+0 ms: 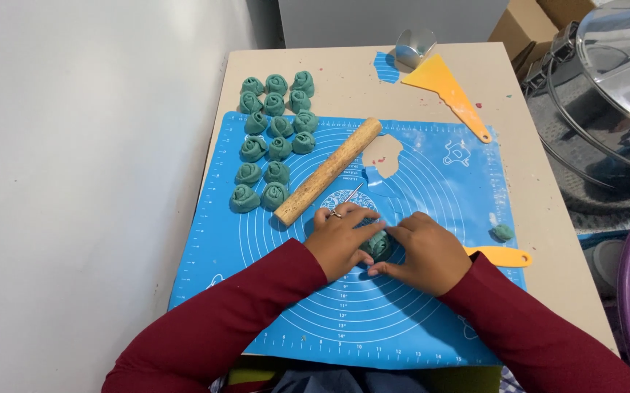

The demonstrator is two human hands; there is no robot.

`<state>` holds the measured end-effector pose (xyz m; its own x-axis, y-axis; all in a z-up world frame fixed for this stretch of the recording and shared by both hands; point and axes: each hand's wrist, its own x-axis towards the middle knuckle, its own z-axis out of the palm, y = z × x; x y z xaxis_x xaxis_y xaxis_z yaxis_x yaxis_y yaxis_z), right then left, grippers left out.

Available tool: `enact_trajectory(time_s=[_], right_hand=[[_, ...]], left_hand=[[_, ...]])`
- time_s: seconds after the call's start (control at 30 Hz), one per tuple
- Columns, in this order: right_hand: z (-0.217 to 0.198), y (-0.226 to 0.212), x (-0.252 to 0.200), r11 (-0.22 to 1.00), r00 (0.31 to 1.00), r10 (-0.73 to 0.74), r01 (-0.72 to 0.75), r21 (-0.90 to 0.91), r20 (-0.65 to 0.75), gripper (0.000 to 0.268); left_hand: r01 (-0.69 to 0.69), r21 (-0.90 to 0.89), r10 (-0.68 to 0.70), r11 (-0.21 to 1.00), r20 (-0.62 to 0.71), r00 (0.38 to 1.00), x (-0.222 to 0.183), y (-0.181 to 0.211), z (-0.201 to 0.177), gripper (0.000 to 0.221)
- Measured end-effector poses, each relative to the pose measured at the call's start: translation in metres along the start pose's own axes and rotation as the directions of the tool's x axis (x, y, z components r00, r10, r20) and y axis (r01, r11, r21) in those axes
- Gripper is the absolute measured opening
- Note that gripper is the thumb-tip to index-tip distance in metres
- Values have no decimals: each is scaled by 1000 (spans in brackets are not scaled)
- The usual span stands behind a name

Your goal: Shaping green dough into decorative rose shapes using a rolling pin and cutting tools on a silicone mat.

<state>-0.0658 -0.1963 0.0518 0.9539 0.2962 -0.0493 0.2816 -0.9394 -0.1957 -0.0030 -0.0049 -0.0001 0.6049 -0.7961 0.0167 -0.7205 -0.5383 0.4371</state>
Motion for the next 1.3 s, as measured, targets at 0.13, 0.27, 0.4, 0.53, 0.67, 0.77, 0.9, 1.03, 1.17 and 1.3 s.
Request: enact_trajectory(time_s=[0.13, 0.27, 0.4, 0.53, 0.67, 0.77, 0.9, 1.03, 1.17, 1.3], right_hand=[[17, 12, 8, 993, 998, -53, 56, 102, -31, 47], [25, 17, 10, 980, 997, -68, 75, 185, -43, 43], [24, 19, 10, 979, 992, -117, 125, 163, -56, 43], [21, 26, 11, 969, 980, -168, 185, 165, -111, 43], [15, 35, 17, 924, 947, -157, 241, 296, -281, 46], [20, 38, 22, 881, 924, -61, 228, 415, -377, 51], [14, 22, 21, 849, 910, 73, 159, 505, -408, 45], [24, 25, 23, 802, 902, 114, 163, 575, -415, 42], [30, 21, 25, 773, 896, 163, 145, 618, -414, 40], [21, 8, 28, 641, 907, 199, 166, 749, -371, 46]], left_hand=[[30, -1, -30, 1000, -10, 999, 5, -10, 14, 48], [53, -45, -54, 998, -22, 998, 6, -9, 13, 42], [53, -25, -54, 998, -47, 997, 5, -10, 16, 46], [50, -10, -51, 999, -73, 996, 5, -13, 25, 49], [-66, -263, -5, 962, -262, 965, 3, -9, 15, 49], [-175, -607, -88, 775, -378, 922, 3, -6, 11, 49], [-260, -793, -205, 551, -431, 879, 4, -6, 14, 50], [-265, -791, -239, 551, -454, 858, 2, -6, 10, 48], [-363, -765, -254, 532, -553, 793, 2, -6, 8, 48], [-423, -678, -235, 601, -656, 717, 1, -8, -2, 57]])
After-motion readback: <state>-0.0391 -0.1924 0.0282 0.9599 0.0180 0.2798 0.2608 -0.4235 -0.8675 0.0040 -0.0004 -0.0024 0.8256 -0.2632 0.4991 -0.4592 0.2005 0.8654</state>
